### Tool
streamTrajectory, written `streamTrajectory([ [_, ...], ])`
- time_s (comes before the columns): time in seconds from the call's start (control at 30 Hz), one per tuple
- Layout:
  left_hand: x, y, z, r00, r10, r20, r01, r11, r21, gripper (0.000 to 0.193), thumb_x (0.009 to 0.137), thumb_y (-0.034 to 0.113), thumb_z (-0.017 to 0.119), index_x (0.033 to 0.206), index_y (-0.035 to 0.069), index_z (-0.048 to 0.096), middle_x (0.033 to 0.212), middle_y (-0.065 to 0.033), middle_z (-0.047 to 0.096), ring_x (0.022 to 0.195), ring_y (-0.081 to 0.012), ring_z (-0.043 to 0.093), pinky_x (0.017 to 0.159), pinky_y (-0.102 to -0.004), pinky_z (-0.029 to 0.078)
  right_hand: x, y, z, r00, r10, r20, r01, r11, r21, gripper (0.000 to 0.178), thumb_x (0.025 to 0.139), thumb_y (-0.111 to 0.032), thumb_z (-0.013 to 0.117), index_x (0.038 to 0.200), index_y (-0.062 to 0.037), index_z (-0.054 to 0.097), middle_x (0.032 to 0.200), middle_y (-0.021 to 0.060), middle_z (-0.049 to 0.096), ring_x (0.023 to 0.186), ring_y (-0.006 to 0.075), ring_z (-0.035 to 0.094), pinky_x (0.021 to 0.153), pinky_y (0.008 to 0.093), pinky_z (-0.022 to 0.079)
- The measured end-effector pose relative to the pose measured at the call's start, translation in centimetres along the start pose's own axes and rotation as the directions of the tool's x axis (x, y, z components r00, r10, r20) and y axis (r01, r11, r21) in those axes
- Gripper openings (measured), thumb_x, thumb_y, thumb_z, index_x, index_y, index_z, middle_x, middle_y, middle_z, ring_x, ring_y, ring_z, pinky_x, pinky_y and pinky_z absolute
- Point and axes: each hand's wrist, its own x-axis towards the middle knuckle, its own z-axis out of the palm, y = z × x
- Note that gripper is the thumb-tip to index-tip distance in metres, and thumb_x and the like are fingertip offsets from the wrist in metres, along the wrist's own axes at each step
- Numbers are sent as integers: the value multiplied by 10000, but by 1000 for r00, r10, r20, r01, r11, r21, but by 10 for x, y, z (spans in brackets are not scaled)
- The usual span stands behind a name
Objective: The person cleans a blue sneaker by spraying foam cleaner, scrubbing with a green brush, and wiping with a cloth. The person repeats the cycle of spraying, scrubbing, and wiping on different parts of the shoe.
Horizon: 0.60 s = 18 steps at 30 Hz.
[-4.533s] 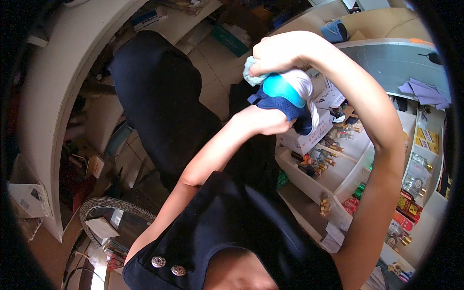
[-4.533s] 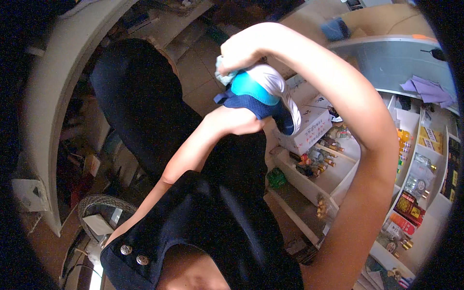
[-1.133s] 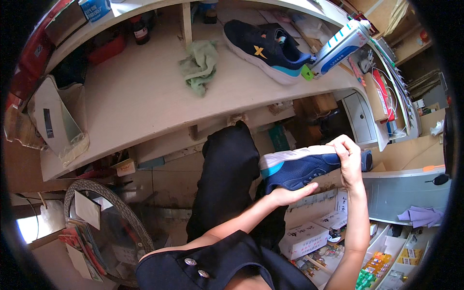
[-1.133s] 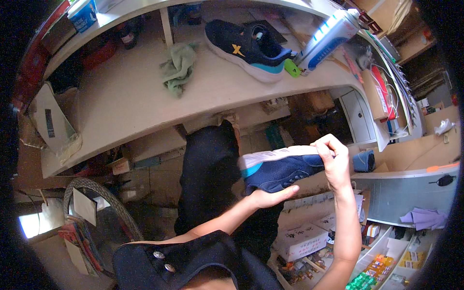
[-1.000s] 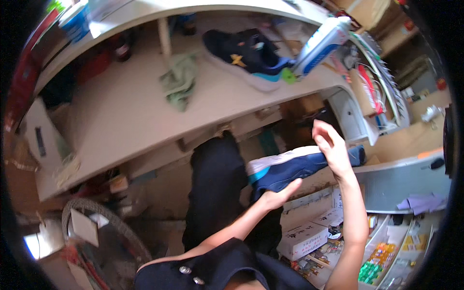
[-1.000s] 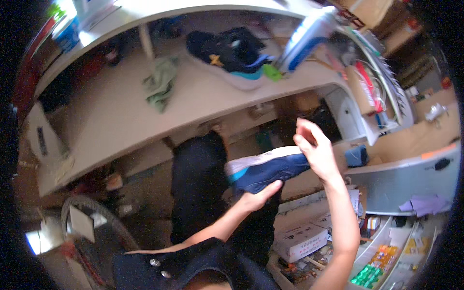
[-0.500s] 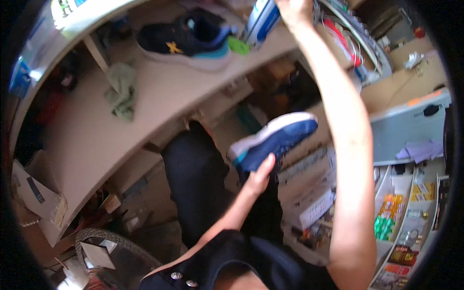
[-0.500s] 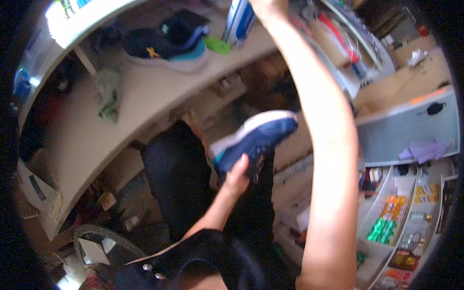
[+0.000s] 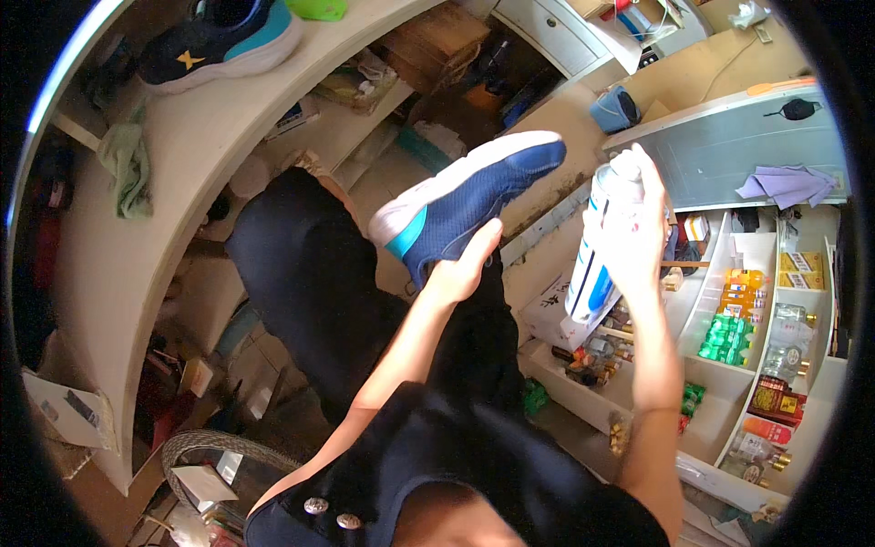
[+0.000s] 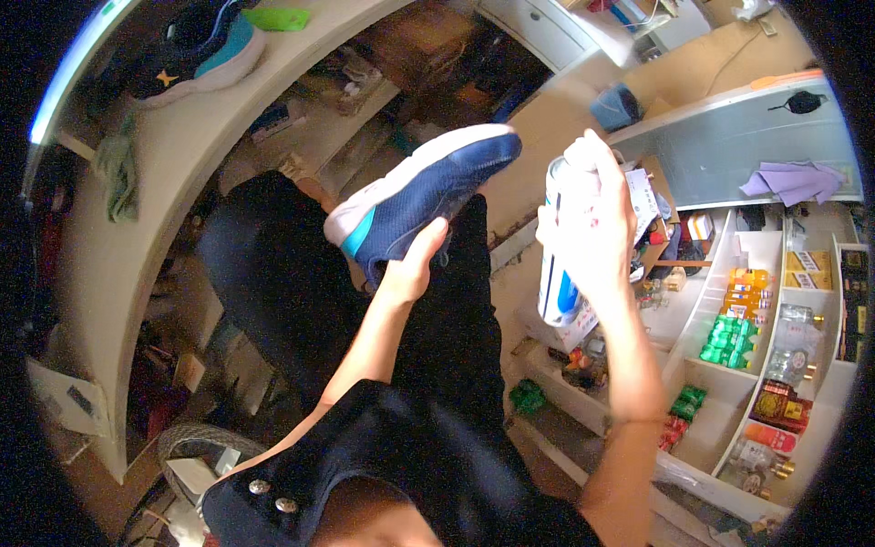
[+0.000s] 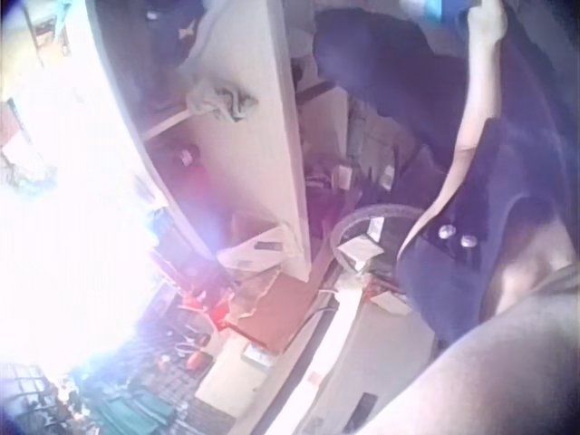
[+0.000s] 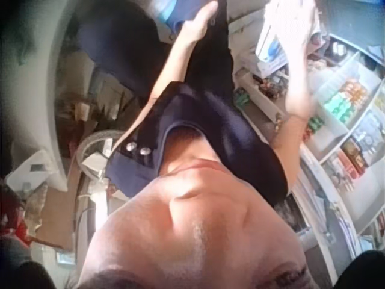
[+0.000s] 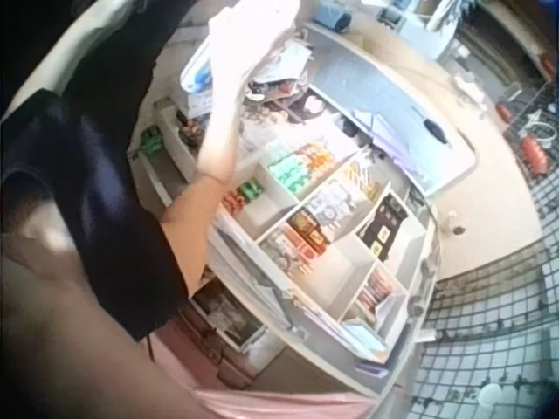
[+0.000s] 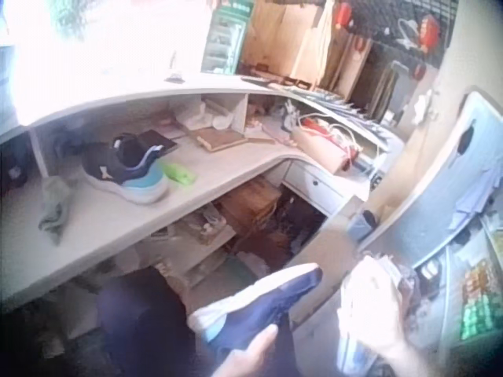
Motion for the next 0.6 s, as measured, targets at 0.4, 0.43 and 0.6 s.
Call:
streamTrajectory([
  [0.4, -6, -5, 14, 944, -308, 114, 254, 904, 343, 507, 907, 419, 620, 1228, 30, 568, 1227, -142, 591, 1169, -291, 527, 1044, -384, 373, -5, 7, 14, 948, 185, 258, -25, 853, -521, 700, 689, -129, 715, 1341, -182, 467, 1143, 137, 535, 955, 377, 623, 812, 445, 521],
  [0.43, -5, 3, 15, 915, -385, 122, 321, 877, 358, 516, 918, 321, 619, 1323, 20, 511, 1322, -149, 543, 1234, -279, 500, 1075, -391, 360, -5, 6, 14, 950, 180, 257, -27, 863, -505, 702, 688, -127, 714, 1343, -179, 465, 1145, 139, 539, 965, 377, 622, 819, 443, 518],
  [0.6, -5, -5, 12, 940, -312, 141, 247, 903, 353, 522, 915, 317, 624, 1330, 21, 506, 1336, -153, 532, 1247, -281, 487, 1081, -392, 354, -2, 3, 13, 947, 180, 267, -30, 875, -482, 714, 685, -112, 707, 1351, -165, 454, 1147, 147, 556, 998, 376, 620, 842, 434, 513],
])
